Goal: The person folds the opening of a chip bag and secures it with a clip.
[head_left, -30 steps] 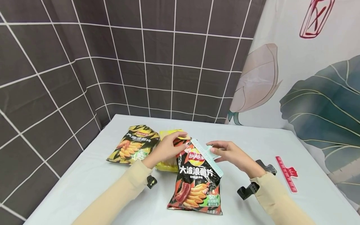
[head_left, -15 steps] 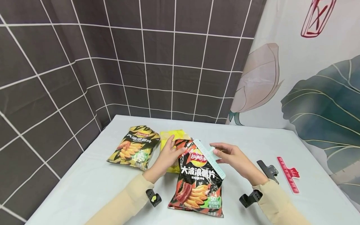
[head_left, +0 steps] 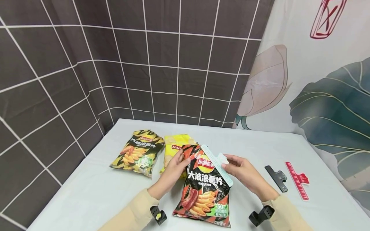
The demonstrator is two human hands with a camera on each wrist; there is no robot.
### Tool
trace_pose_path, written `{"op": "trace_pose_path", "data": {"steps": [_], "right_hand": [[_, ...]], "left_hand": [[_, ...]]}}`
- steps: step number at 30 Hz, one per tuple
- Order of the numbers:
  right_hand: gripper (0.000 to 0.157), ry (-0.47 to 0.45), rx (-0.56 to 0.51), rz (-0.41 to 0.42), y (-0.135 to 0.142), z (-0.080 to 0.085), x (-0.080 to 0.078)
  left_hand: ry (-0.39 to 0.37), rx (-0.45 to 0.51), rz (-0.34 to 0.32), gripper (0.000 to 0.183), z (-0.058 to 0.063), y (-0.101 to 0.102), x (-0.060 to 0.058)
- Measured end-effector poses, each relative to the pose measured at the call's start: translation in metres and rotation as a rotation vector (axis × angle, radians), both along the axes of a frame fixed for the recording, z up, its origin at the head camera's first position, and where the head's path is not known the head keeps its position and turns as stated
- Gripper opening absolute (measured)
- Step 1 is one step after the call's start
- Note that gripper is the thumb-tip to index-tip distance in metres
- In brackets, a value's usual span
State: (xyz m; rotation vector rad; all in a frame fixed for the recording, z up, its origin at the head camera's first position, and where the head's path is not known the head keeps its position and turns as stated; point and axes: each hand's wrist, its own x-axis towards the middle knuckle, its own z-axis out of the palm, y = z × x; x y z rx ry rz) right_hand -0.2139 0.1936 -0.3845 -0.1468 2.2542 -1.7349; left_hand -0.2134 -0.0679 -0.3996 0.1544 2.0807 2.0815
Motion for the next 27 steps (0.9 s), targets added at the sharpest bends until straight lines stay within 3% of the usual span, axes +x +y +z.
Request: {"op": "trace_pose_path", "data": {"steps": [2,5,9,13,27], "right_hand": [[0.068,-0.018,0.021,0.001,0.001,-0.001,0.004],[0.076,-0.054,0.009,0.084,0.005,-0.001,0.010],[0.091,-0.109,-0.077,0.224,0.007,-0.004,0.019],[0.101,-0.147,-0.130,0.292,0.006,-0.009,0.024],[0.099,-0.092,-0.081,0.253,0.008,-0.013,0.031]], "left_hand": [[0.010,-0.003,-0.003,0.075,-0.002,0.000,0.002],[0.027,0.021,-0.036,0.076,-0.005,0.001,0.004],[0.044,0.046,-0.082,0.075,-0.006,0.002,0.009],[0.039,0.061,-0.096,0.074,-0.008,0.004,0.012],[-0.040,0.107,-0.125,0.071,-0.017,0.017,0.016]]}}
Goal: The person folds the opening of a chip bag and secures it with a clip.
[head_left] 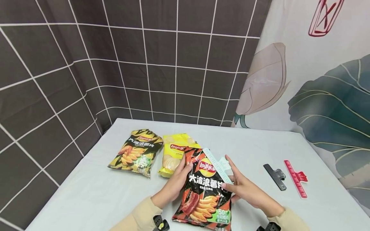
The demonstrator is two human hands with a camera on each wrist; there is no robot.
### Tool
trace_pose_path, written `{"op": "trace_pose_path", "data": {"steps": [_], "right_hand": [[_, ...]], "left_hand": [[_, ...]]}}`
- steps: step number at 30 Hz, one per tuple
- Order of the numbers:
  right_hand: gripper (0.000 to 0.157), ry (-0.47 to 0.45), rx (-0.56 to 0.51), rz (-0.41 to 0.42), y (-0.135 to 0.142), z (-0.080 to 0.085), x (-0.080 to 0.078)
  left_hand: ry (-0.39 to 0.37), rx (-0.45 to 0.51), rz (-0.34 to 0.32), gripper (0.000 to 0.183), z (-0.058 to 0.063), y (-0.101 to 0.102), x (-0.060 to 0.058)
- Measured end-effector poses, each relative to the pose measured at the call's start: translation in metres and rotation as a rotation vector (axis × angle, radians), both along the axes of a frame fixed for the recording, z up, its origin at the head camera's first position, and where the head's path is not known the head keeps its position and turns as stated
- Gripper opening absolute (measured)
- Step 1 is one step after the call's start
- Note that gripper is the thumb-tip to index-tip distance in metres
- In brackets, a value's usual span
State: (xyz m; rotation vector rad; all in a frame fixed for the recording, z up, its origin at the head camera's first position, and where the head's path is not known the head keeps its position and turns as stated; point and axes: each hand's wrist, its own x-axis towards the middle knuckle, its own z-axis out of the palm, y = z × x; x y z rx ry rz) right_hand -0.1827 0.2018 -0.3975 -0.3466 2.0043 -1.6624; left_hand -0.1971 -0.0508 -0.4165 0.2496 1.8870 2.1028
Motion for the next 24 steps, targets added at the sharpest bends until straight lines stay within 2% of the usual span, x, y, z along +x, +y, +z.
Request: {"op": "trace_pose_path", "data": {"steps": [11,18,24], "right_hand": [[0.096,0.055,0.031,-0.052,0.019,0.006,-0.004],[0.094,0.092,0.068,-0.078,0.032,0.010,-0.017],[0.090,0.094,0.091,-0.120,0.042,0.013,-0.032]], "left_hand": [[-0.025,-0.036,0.033,0.072,0.005,0.030,-0.008],[-0.054,0.019,0.025,0.073,0.009,0.046,-0.022],[-0.070,0.022,0.039,0.074,0.012,0.061,-0.035]]}}
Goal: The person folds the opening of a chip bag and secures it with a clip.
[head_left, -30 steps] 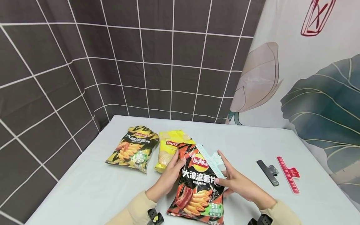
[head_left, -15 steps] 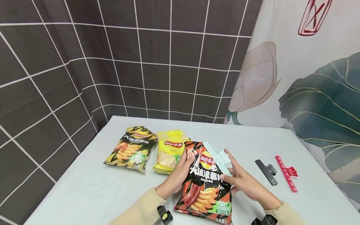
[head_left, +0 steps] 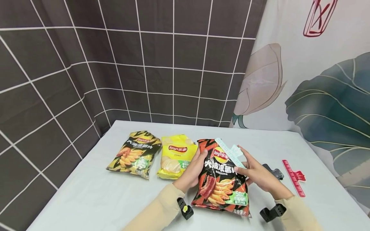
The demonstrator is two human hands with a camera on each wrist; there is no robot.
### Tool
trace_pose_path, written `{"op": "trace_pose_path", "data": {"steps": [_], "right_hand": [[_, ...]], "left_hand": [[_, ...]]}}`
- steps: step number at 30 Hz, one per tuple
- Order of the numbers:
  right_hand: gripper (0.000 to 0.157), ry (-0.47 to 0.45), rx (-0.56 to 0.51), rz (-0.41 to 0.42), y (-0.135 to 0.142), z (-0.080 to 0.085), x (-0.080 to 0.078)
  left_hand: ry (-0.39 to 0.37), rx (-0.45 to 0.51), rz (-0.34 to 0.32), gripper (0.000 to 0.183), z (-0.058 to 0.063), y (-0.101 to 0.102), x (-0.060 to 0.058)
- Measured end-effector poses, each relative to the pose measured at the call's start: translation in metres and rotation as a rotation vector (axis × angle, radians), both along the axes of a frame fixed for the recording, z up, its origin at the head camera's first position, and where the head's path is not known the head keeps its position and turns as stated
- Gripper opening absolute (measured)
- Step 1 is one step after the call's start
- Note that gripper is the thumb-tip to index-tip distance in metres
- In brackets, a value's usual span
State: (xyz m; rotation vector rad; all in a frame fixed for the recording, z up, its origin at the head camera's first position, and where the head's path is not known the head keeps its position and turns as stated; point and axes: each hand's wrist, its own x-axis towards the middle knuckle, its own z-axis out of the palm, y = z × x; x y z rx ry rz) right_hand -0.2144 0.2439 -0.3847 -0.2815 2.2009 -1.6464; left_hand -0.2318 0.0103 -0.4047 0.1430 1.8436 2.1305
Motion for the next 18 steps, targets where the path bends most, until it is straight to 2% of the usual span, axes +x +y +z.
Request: {"op": "trace_pose_path", "data": {"steps": [8,13,18], "right_hand": [[0.077,-0.023,0.114,-0.107,0.012,-0.003,-0.020],[0.069,-0.022,0.105,-0.091,0.020,-0.007,-0.032],[0.062,-0.031,0.076,-0.087,0.026,-0.009,-0.043]], "left_hand": [[-0.017,0.051,0.056,0.066,-0.007,0.018,-0.013],[0.008,0.095,0.092,0.056,-0.010,0.027,-0.018],[0.035,0.108,0.111,0.055,-0.014,0.033,-0.020]]}}
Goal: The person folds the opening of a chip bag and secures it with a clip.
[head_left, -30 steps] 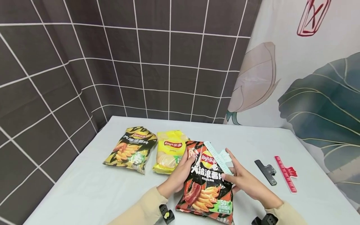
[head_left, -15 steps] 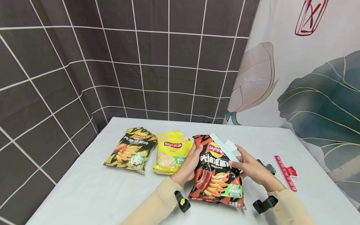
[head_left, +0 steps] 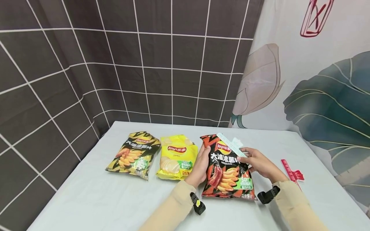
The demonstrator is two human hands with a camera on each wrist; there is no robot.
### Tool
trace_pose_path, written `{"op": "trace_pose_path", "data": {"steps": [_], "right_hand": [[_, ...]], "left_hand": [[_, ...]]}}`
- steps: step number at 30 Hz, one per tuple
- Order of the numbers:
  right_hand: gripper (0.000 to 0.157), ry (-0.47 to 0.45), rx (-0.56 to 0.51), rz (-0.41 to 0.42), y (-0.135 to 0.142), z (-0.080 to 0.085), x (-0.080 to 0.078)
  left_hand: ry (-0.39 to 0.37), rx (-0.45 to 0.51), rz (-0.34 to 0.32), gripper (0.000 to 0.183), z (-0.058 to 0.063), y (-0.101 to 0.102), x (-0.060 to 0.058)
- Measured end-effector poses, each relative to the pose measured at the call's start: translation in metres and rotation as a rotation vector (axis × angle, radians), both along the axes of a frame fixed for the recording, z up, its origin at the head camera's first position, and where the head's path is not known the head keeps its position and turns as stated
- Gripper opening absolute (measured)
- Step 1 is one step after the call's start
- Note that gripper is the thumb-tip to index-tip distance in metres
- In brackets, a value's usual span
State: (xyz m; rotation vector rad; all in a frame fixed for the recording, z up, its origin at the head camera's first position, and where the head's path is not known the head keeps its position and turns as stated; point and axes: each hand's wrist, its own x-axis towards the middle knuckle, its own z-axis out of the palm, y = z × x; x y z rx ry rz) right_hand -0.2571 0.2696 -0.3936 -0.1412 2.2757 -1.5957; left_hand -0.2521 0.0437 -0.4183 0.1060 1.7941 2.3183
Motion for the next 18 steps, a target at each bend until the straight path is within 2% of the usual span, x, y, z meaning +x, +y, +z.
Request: {"op": "trace_pose_path", "data": {"steps": [7,18], "right_hand": [[0.063,-0.011,0.032,-0.016,0.008,-0.007,-0.009],[0.067,-0.033,0.109,-0.063,0.017,-0.014,-0.018]], "left_hand": [[-0.015,-0.020,0.026,0.061,-0.006,0.009,-0.003],[-0.059,-0.032,-0.025,0.063,-0.012,0.019,-0.006]]}}
